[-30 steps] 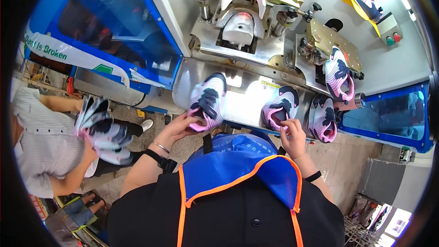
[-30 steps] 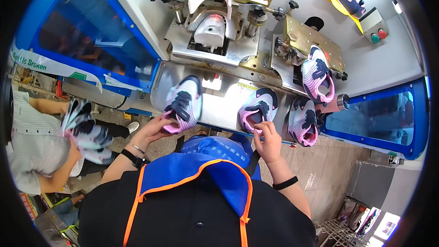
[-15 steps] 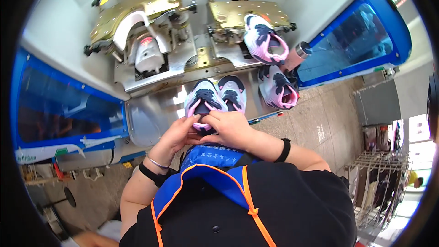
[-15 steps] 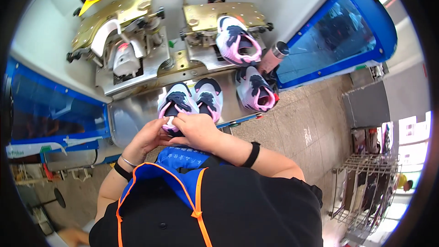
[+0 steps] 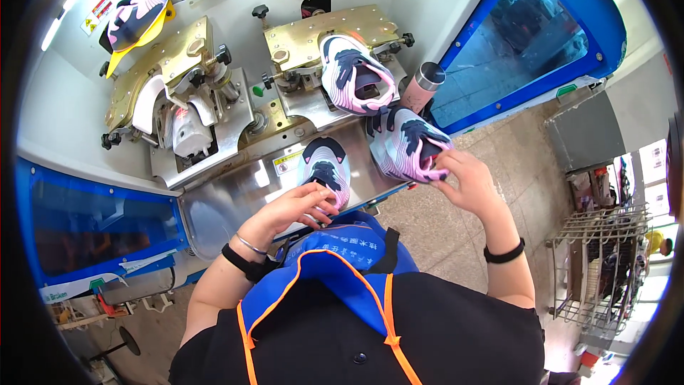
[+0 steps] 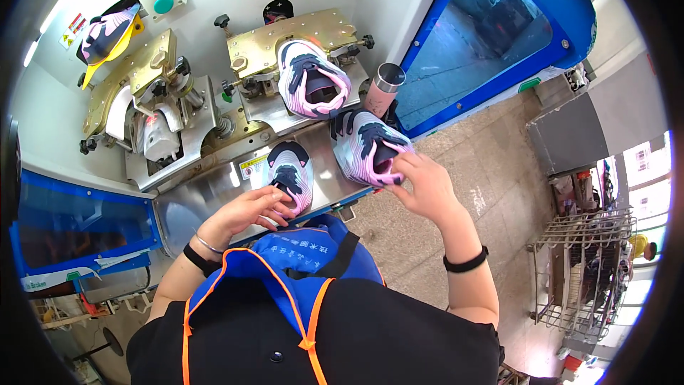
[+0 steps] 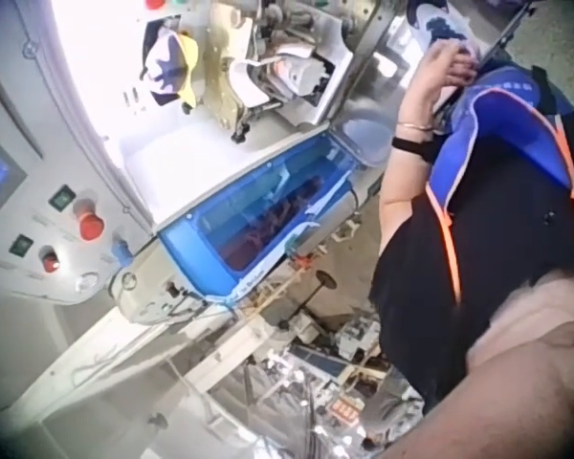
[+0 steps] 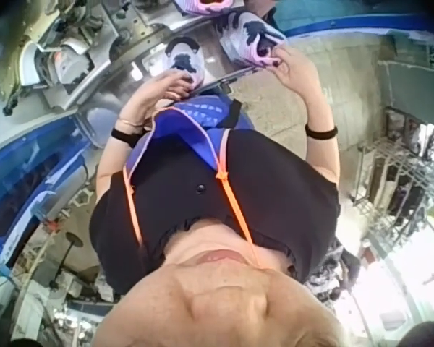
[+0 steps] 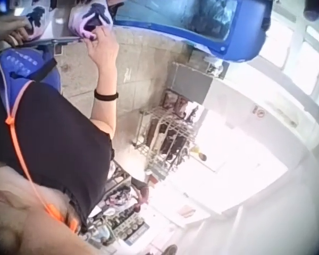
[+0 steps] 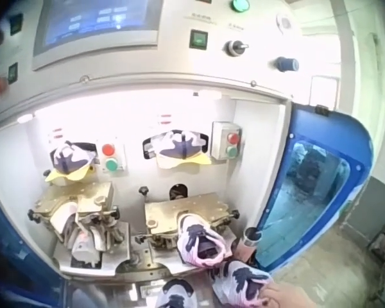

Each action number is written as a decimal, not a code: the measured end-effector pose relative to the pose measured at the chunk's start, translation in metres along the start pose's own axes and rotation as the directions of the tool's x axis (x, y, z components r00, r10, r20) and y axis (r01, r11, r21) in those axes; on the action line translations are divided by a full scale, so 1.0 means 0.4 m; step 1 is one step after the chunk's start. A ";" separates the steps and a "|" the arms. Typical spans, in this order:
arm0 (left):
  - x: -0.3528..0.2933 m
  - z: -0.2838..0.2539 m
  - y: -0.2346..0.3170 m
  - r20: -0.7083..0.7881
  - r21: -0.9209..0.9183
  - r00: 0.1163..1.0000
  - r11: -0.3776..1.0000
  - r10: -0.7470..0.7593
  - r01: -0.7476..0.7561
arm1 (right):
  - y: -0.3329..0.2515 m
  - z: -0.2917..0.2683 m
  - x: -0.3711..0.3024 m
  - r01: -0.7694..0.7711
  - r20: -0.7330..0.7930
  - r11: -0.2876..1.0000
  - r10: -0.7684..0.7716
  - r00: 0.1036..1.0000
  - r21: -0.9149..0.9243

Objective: Operating a shoe molding machine to shape and press sneaker components.

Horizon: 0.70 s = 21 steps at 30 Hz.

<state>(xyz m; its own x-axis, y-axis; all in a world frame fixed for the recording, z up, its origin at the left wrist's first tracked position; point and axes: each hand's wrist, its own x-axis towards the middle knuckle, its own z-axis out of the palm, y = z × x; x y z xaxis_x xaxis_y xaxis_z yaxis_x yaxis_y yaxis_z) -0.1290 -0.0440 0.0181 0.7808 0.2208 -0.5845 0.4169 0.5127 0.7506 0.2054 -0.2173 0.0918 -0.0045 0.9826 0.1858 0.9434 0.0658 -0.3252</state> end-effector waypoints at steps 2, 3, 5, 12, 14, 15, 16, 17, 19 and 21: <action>0.015 -0.004 0.003 -0.015 0.011 1.000 1.000 -0.002 0.002 | 0.062 0.054 0.041 -0.019 0.000 1.000 0.019 1.000 0.020; 0.022 -0.006 0.004 -0.023 0.016 1.000 1.000 -0.002 0.003 | 0.085 0.068 0.064 -0.015 -0.006 1.000 0.015 1.000 0.027; 0.026 -0.002 0.004 -0.068 0.061 0.998 0.998 -0.008 0.012 | 0.109 0.088 0.104 -0.092 0.120 0.996 0.092 0.988 -0.002; -0.061 -0.050 -0.080 -0.220 -0.024 0.975 0.999 0.031 -0.037 | 0.061 0.113 0.109 -0.015 0.006 0.997 0.015 1.000 -0.069; -0.099 -0.060 -0.093 -0.264 -0.037 0.964 0.998 0.032 -0.043 | -0.009 0.054 0.106 -0.002 -0.194 0.987 -0.031 0.980 -0.163; -0.116 -0.074 -0.099 -0.282 -0.042 0.959 0.998 0.029 -0.042 | -0.039 0.028 0.147 0.051 -0.201 0.985 -0.085 0.976 -0.167; -0.139 -0.081 -0.106 -0.312 -0.051 0.949 0.997 0.034 -0.053 | -0.073 0.012 0.179 0.155 -0.298 0.983 -0.178 0.938 -0.098; -0.161 -0.088 -0.109 -0.337 -0.061 0.940 0.995 0.057 -0.082 | -0.120 -0.004 0.202 0.252 -0.392 0.967 -0.248 0.886 -0.041; -0.200 -0.103 -0.100 -0.360 -0.020 0.925 0.990 0.123 -0.139 | -0.264 -0.023 0.325 0.462 -0.456 0.886 -0.393 0.798 0.046; -0.242 -0.111 -0.083 -0.402 -0.007 0.899 0.981 0.175 -0.194 | -0.413 -0.029 0.480 0.693 -0.525 0.721 -0.596 0.608 -0.017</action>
<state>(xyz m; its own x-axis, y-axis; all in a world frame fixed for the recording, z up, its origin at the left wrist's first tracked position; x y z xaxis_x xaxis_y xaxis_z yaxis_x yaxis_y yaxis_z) -0.2392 -0.0456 0.0361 0.5875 0.6217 -0.5181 0.2543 0.4659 0.8475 0.0525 -0.0416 0.1920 -0.3904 0.4666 0.7936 0.6827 0.7250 -0.0904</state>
